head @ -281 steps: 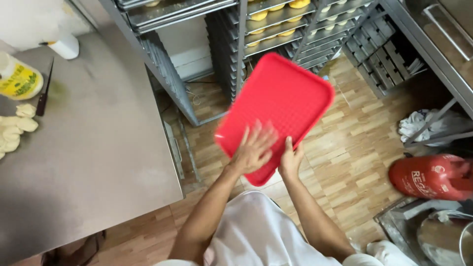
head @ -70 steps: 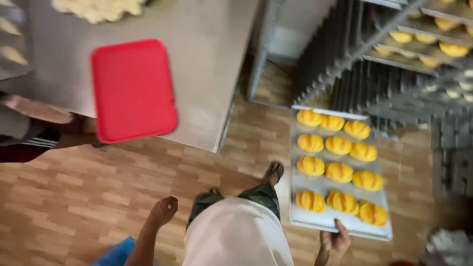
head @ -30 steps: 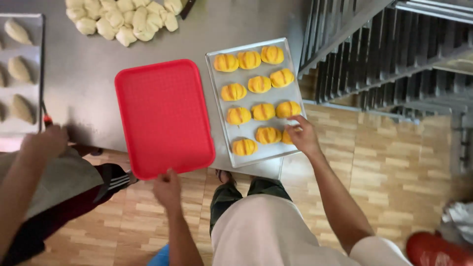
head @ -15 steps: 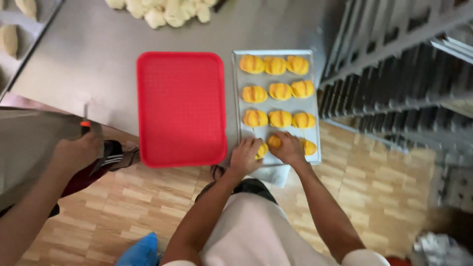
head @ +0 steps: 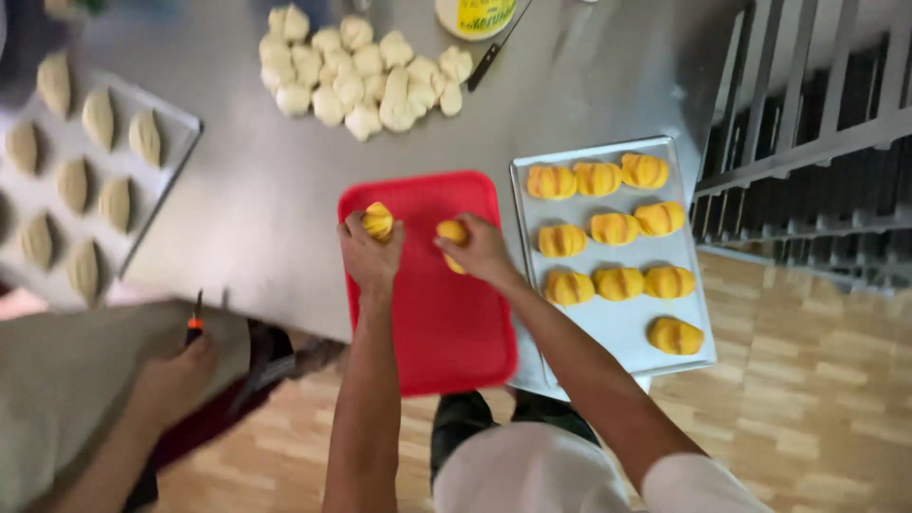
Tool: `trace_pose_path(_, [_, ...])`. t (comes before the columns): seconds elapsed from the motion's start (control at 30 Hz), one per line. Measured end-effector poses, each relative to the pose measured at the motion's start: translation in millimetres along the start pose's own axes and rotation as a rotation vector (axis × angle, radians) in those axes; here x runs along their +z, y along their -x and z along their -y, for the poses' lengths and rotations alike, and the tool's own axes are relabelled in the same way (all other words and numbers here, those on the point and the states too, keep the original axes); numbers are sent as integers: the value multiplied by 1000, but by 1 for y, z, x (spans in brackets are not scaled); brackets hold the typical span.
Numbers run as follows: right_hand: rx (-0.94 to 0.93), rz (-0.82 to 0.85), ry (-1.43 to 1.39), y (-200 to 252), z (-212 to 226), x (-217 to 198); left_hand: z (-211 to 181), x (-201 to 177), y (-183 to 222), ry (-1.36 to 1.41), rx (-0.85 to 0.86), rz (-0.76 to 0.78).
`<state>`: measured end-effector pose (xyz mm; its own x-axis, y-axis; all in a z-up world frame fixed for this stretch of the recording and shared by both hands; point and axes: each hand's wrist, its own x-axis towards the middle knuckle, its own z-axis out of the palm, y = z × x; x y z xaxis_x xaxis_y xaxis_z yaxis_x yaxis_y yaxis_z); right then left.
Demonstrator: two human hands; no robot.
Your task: Transferring shaped dough pieces from a tray to a baking sheet, scoring them with a knife, and placing the sheets onto a bakery rack.
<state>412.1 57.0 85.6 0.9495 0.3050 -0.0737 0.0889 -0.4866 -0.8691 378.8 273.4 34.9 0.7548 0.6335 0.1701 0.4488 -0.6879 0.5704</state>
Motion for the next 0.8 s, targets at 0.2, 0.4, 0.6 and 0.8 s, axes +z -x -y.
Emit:
trace_pose_path(0.2, [31, -81, 240, -65, 23, 76, -7, -25, -51, -168, 147, 46])
trace_pose_path(0.4, [-1, -189, 149, -73, -2, 110, 15, -44, -45, 26, 215, 127])
trace_pose_path(0.6, [-59, -156, 109, -64, 14, 80, 30, -41, -52, 80, 258, 152])
trace_pose_path(0.8, [301, -289, 1238, -18, 32, -59, -8, -76, -65, -1, 523, 390])
